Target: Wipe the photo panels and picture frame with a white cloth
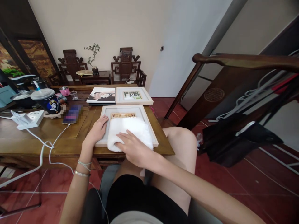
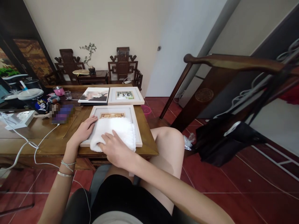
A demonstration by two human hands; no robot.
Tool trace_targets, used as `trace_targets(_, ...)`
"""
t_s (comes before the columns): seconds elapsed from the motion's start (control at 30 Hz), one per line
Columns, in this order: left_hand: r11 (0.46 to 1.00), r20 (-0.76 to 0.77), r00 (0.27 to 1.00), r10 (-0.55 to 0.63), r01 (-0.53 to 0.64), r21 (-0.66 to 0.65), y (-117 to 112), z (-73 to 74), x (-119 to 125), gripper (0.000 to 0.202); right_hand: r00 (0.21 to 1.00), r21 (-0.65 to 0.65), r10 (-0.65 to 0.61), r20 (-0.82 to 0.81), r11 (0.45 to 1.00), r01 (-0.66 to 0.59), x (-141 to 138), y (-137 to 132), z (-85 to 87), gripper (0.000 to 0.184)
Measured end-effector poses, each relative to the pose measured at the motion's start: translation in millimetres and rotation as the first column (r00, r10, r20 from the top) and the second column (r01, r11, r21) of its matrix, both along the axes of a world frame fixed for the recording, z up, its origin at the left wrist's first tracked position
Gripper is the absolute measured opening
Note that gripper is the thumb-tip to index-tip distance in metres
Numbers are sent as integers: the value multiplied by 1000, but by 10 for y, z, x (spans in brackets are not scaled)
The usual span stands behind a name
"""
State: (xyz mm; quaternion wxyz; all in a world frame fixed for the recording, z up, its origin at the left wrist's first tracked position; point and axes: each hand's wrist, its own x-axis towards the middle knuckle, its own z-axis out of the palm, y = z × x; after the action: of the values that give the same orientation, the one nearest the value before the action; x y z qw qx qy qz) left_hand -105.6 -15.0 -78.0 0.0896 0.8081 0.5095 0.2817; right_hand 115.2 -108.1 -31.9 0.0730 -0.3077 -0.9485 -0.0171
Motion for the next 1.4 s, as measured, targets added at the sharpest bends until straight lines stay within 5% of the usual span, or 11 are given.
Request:
trace_targets(0.3, 1000, -25, 1000, 3, -3, -11, -6, -23, 0, 45, 980, -108, -168, 110, 978, 180, 635, -118, 284, 49)
trace_targets(0.57, 1000, -58, 998, -5, 5, 13, 10, -24, -6, 46, 999, -54, 6, -41, 999, -8, 114, 44, 39, 47)
trace_targets(0.7, 1000, -49, 999, -15, 15, 7, 15, -16, -26, 45, 999, -37, 26, -40, 999, -27, 8, 73, 48, 45)
trace_targets(0.9, 1000, -27, 1000, -10, 10, 1, 3, -18, -18, 47, 990, -53, -117, 72, 991, 121, 430, -152, 230, 43)
trace_targets(1.07, 999, -17, 1000, -21, 20, -31, 1, -32, -20, 46, 967, -7, -245, 68, 969, 246, 750, -277, 123, 47)
trace_targets(1.2, 999, -8, 1000, -25, 25, -41, 4, -36, -30, 46, 940, 58, -341, 10, 939, 340, 829, -44, 28, 50)
trace_targets(1.4, 999, -20, 999, -29, 29, -45, 7, -19, -35, 48, 875, 221, -467, -123, 847, 483, 905, 743, 232, 50)
